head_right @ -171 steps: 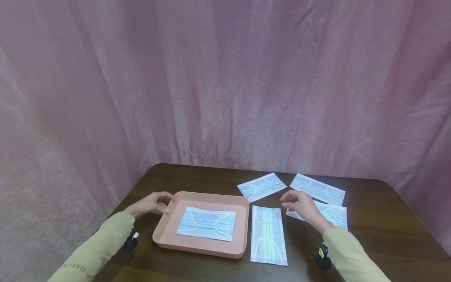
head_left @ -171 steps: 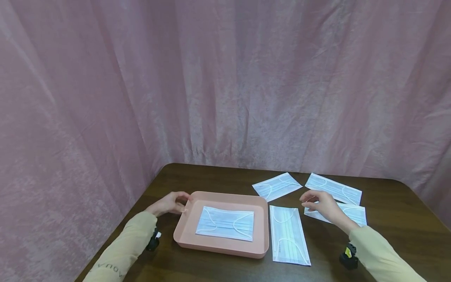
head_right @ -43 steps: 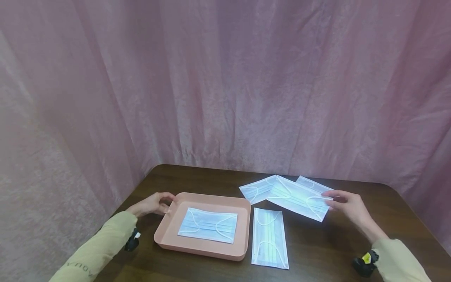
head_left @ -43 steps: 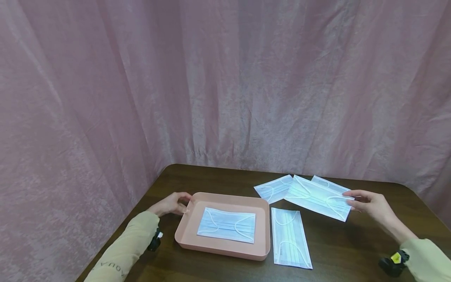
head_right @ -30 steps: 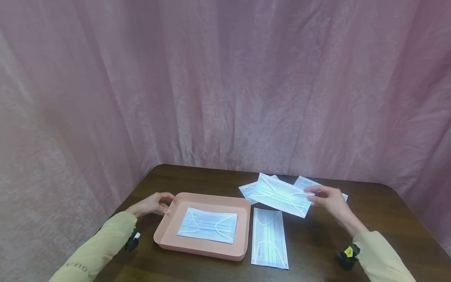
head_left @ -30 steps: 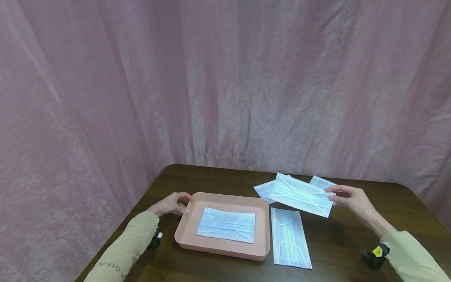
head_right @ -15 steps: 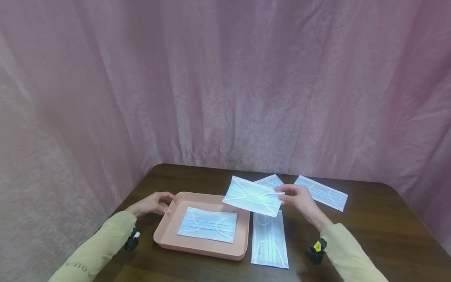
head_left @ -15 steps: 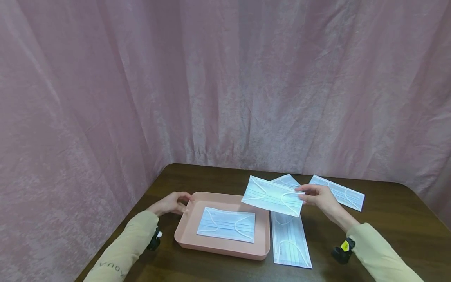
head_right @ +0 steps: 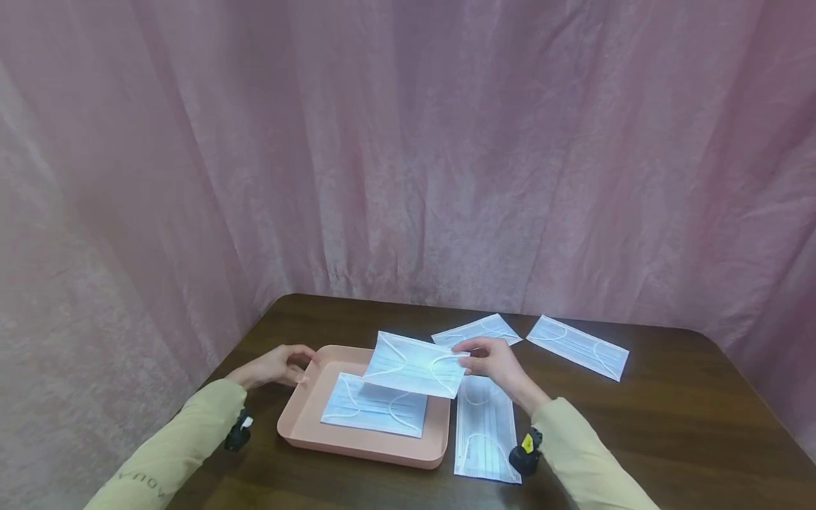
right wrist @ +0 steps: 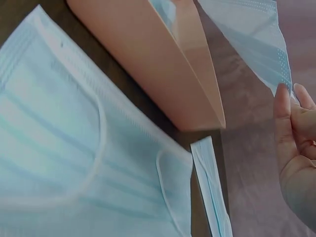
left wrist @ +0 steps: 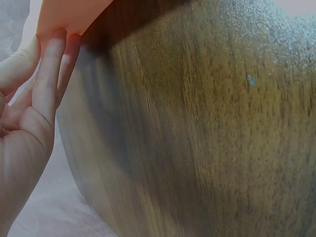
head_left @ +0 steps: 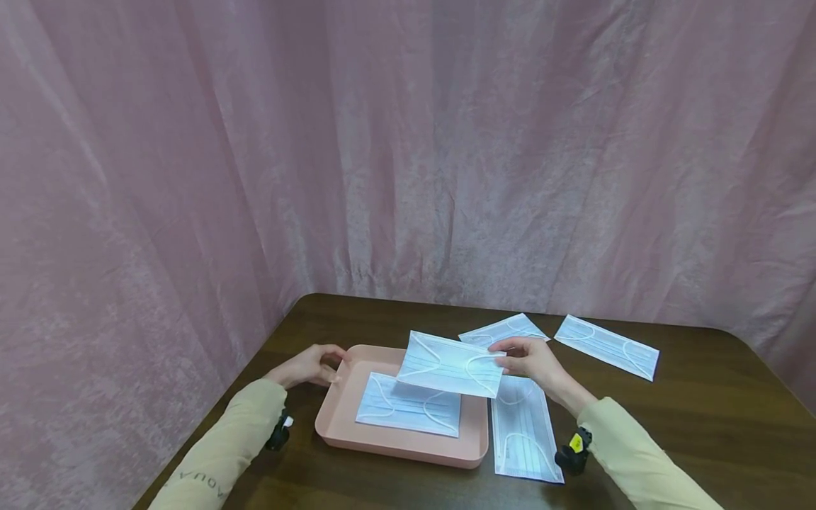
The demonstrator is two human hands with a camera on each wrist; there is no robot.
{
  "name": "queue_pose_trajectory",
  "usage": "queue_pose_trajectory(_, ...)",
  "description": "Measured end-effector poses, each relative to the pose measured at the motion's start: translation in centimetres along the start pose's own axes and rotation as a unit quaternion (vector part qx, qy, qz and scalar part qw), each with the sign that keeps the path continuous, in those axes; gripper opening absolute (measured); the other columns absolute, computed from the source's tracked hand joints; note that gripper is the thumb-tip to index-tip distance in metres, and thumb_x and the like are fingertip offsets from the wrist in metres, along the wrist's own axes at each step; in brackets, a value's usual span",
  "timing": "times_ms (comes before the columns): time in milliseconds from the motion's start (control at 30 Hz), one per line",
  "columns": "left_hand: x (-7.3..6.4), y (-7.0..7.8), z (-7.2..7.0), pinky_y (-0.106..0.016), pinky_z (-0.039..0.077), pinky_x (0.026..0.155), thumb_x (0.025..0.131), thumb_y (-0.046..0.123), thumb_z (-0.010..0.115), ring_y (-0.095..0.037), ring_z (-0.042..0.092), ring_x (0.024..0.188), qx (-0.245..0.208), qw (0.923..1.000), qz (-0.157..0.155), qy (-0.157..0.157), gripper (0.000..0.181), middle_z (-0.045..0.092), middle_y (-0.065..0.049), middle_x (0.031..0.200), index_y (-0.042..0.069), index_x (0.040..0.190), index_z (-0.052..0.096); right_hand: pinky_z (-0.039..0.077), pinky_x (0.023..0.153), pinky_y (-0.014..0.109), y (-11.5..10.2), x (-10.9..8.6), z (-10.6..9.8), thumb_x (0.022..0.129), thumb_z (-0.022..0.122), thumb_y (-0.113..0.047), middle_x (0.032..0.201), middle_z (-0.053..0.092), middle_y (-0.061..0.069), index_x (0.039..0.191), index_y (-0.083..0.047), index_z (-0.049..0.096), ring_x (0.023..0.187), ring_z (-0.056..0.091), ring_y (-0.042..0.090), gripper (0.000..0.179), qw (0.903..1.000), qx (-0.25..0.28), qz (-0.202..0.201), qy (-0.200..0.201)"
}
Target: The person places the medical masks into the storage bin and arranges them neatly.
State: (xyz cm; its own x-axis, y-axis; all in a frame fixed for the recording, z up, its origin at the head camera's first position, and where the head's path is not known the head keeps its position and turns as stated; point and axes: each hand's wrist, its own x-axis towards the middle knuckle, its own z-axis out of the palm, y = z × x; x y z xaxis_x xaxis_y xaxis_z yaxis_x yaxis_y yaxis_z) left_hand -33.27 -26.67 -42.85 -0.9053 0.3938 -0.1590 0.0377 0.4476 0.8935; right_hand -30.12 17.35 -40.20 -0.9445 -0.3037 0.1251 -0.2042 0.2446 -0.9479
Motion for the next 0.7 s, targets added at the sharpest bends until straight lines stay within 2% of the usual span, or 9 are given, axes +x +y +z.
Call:
queue_pose_trajectory(133, 0.1, 0.0, 0.1, -0.04, 0.05, 0.07, 0.075, -0.006, 0.068, -0.024, 0.058, 0.079, -0.004, 1.0, -0.006, 0.003, 0.044, 0.051, -0.017, 0.106, -0.006, 0.115, 0.05, 0.048, 0.074, 0.045, -0.1, 0.5, 1.3, 0.082, 0.066, -0.008, 0.099, 0.061, 0.014, 0.104, 0.002, 0.064, 0.081, 0.058, 0.023, 0.024, 0.9998, 0.0, -0.007, -0.018)
queue_pose_trajectory(467, 0.2, 0.1, 0.0, -0.04, 0.05, 0.071, 0.076, -0.006, 0.068, -0.025, 0.058, 0.08, 0.005, 0.9999, 0.004, -0.01, 0.044, 0.051, -0.017, 0.106, -0.007, 0.115, 0.049, 0.047, 0.073, 0.048, -0.1, 1.0, 3.3, 0.083, 0.064, -0.006, 0.1, 0.06, 0.015, 0.105, 0.004, 0.063, 0.08, 0.057, 0.024, 0.024, 0.9985, 0.017, -0.021, -0.047)
queue_pose_trajectory(700, 0.0, -0.1, -0.1, -0.04, 0.049, 0.071, 0.076, -0.006, 0.067, -0.026, 0.059, 0.081, -0.006, 0.9999, -0.002, -0.01, 0.045, 0.05, -0.019, 0.106, -0.008, 0.117, 0.048, 0.048, 0.072, 0.046, 0.1, 1.5, 4.6, 0.083, 0.064, -0.004, 0.103, 0.061, 0.015, 0.105, 0.003, 0.063, 0.079, 0.059, 0.023, 0.023, 0.9974, 0.024, -0.022, -0.064)
